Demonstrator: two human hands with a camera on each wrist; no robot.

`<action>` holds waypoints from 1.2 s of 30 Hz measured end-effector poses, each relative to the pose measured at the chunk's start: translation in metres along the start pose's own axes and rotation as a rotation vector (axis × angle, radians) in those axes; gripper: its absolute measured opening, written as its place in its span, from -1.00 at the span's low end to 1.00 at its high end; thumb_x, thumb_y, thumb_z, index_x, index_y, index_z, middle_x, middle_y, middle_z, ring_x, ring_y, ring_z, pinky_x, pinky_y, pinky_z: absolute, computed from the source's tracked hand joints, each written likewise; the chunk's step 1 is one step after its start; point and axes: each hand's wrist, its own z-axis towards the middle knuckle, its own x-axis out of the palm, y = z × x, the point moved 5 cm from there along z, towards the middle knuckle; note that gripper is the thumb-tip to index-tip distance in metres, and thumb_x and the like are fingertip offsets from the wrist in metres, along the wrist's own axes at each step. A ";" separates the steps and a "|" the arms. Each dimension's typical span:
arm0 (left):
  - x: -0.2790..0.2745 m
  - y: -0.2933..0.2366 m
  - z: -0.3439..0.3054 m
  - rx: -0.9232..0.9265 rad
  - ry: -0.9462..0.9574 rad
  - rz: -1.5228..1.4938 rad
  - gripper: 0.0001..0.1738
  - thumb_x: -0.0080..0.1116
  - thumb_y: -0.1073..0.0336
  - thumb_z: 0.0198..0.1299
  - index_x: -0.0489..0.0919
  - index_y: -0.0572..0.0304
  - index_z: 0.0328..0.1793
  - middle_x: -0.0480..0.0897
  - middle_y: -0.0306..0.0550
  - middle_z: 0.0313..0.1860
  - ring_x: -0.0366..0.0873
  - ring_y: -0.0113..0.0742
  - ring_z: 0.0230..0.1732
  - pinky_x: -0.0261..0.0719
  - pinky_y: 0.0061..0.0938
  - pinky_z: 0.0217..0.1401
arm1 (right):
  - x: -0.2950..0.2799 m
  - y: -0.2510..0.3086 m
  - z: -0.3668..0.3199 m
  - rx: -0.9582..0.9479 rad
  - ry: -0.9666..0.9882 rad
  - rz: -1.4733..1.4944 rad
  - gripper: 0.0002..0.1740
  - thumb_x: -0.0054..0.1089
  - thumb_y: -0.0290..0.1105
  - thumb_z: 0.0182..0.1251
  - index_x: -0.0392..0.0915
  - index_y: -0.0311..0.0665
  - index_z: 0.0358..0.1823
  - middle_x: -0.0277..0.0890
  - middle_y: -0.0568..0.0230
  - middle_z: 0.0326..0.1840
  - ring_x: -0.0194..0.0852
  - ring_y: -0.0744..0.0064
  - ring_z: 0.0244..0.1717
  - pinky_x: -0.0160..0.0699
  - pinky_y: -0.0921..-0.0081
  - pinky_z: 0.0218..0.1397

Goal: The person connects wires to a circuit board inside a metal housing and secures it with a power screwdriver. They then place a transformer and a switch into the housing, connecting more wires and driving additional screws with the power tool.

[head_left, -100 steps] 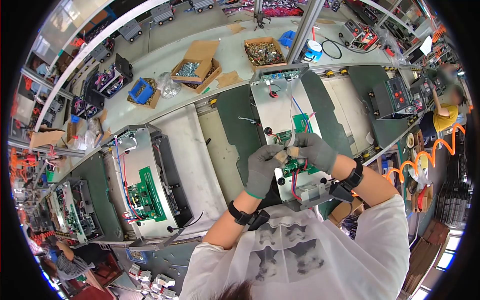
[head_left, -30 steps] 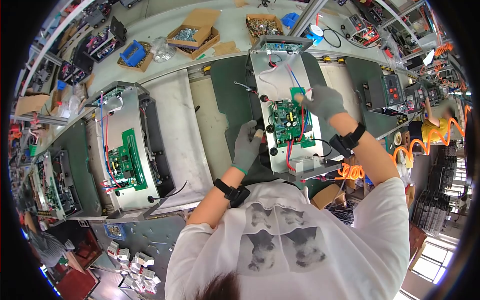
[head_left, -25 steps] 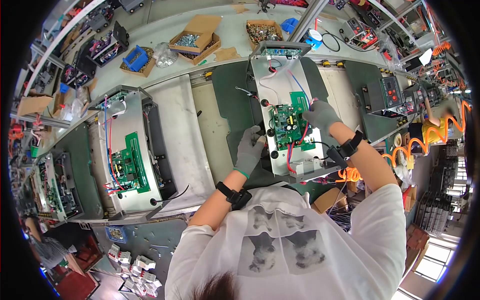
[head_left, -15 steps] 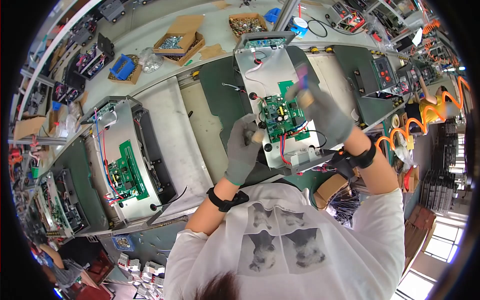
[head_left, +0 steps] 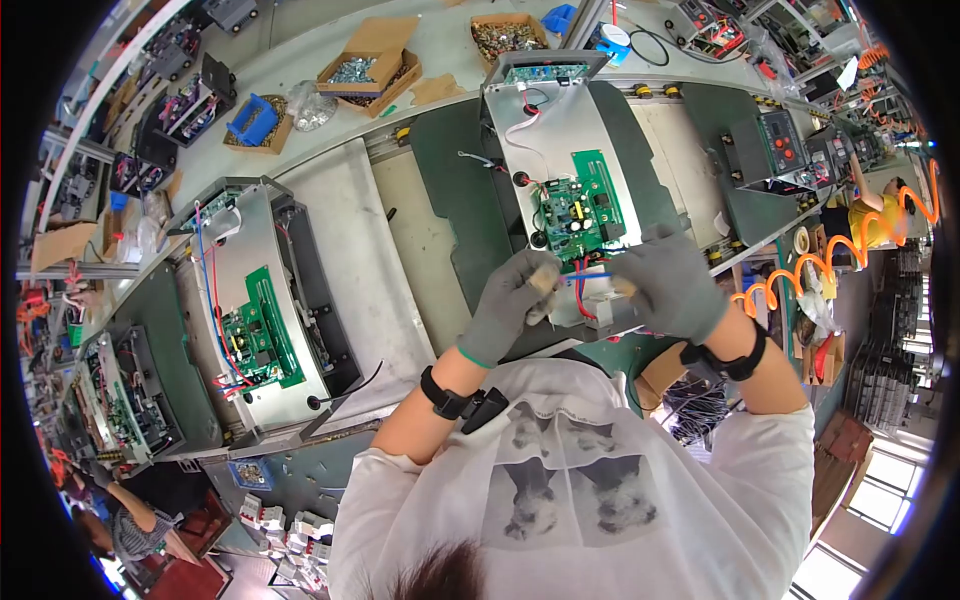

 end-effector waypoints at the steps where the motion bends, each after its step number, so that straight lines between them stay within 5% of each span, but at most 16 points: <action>1: -0.014 0.011 0.000 -0.070 -0.146 0.000 -0.77 0.06 0.24 0.33 0.49 0.24 -0.03 0.49 -0.18 -0.34 0.39 -0.56 -0.42 0.30 -0.67 -0.48 | 0.000 -0.014 -0.007 0.078 0.100 -0.073 -0.67 0.17 -0.44 -0.18 0.56 -0.13 -0.25 0.52 0.22 -0.47 0.53 0.13 -0.42 0.40 0.24 -0.14; 2: -0.028 0.032 0.005 -0.071 -0.148 -0.001 -0.77 0.06 0.24 0.33 0.49 0.24 -0.03 0.49 -0.18 -0.34 0.39 -0.56 -0.42 0.30 -0.67 -0.48 | 0.001 -0.027 -0.014 0.157 0.199 -0.147 -0.69 0.18 -0.44 -0.19 0.58 -0.11 -0.28 0.54 0.23 -0.49 0.54 0.15 -0.41 0.41 0.25 -0.14; 4: -0.062 0.058 0.007 0.232 -0.419 0.681 -0.69 0.10 0.23 0.26 0.47 0.24 0.04 0.59 -0.12 -0.29 0.49 -0.47 -0.43 0.47 -0.55 -0.44 | 0.008 -0.043 -0.023 0.185 0.301 -0.198 -0.73 0.19 -0.44 -0.20 0.59 -0.10 -0.33 0.55 0.23 -0.51 0.55 0.16 -0.41 0.41 0.26 -0.13; 5: -0.066 0.068 0.005 0.062 -0.401 0.692 -0.64 0.18 0.20 0.21 0.48 0.23 0.05 0.63 -0.11 -0.23 0.57 -0.40 -0.31 0.57 -0.48 -0.26 | 0.014 -0.049 -0.025 0.212 0.403 -0.250 -0.77 0.20 -0.43 -0.20 0.61 -0.09 -0.38 0.56 0.24 -0.53 0.55 0.16 -0.41 0.41 0.27 -0.12; 8: -0.056 0.080 0.009 -0.203 -0.193 0.606 -0.59 0.29 0.22 0.11 0.49 0.22 0.04 0.63 -0.15 -0.23 0.58 -0.42 -0.29 0.58 -0.50 -0.23 | 0.021 -0.047 -0.017 0.208 0.516 -0.305 -0.83 0.24 -0.40 -0.20 0.61 -0.08 -0.46 0.55 0.23 -0.56 0.56 0.20 -0.41 0.40 0.33 -0.07; 14: -0.057 0.085 0.021 -0.171 -0.096 0.592 -0.57 0.36 0.35 0.00 0.49 0.25 0.00 0.62 -0.13 -0.24 0.57 -0.42 -0.26 0.56 -0.51 -0.17 | 0.028 -0.049 -0.008 0.137 0.785 -0.538 -0.85 0.24 -0.37 -0.18 0.65 -0.08 -0.47 0.55 0.22 -0.61 0.58 0.27 -0.45 0.34 0.40 0.00; 21: -0.054 0.086 0.031 -0.168 0.020 0.540 -0.54 0.31 0.42 0.02 0.45 0.29 0.08 0.55 -0.24 -0.24 0.48 -0.52 -0.29 0.52 -0.54 -0.20 | 0.047 -0.042 0.005 0.197 0.834 -0.434 -0.84 0.16 -0.40 -0.11 0.67 -0.06 -0.44 0.61 0.22 -0.49 0.60 0.27 -0.38 0.34 0.38 -0.03; 23: -0.050 0.080 0.031 -0.168 0.060 0.532 -0.55 0.30 0.39 0.03 0.47 0.28 0.07 0.54 -0.25 -0.26 0.47 -0.53 -0.29 0.50 -0.54 -0.17 | 0.052 -0.043 0.006 0.170 0.720 -0.318 -0.84 0.15 -0.38 -0.04 0.66 -0.08 -0.39 0.62 0.23 -0.45 0.60 0.23 -0.41 0.35 0.36 -0.04; 29: -0.060 0.094 0.037 -0.067 0.039 0.551 -0.62 0.28 0.36 0.11 0.50 0.28 0.05 0.57 -0.22 -0.26 0.50 -0.52 -0.23 0.51 -0.54 -0.12 | 0.065 -0.033 0.012 0.210 0.794 -0.353 -0.81 0.16 -0.33 0.05 0.63 -0.13 -0.28 0.63 0.24 -0.42 0.64 0.20 -0.35 0.49 0.28 -0.17; 36: -0.054 0.082 0.033 -0.156 0.073 0.525 -0.65 0.27 0.37 0.14 0.51 0.30 0.04 0.60 -0.17 -0.17 0.52 -0.46 -0.15 0.50 -0.48 -0.01 | 0.066 -0.029 0.017 0.204 0.822 -0.309 -0.81 0.15 -0.34 0.04 0.63 -0.19 -0.30 0.63 0.17 -0.42 0.65 0.15 -0.33 0.56 0.25 -0.25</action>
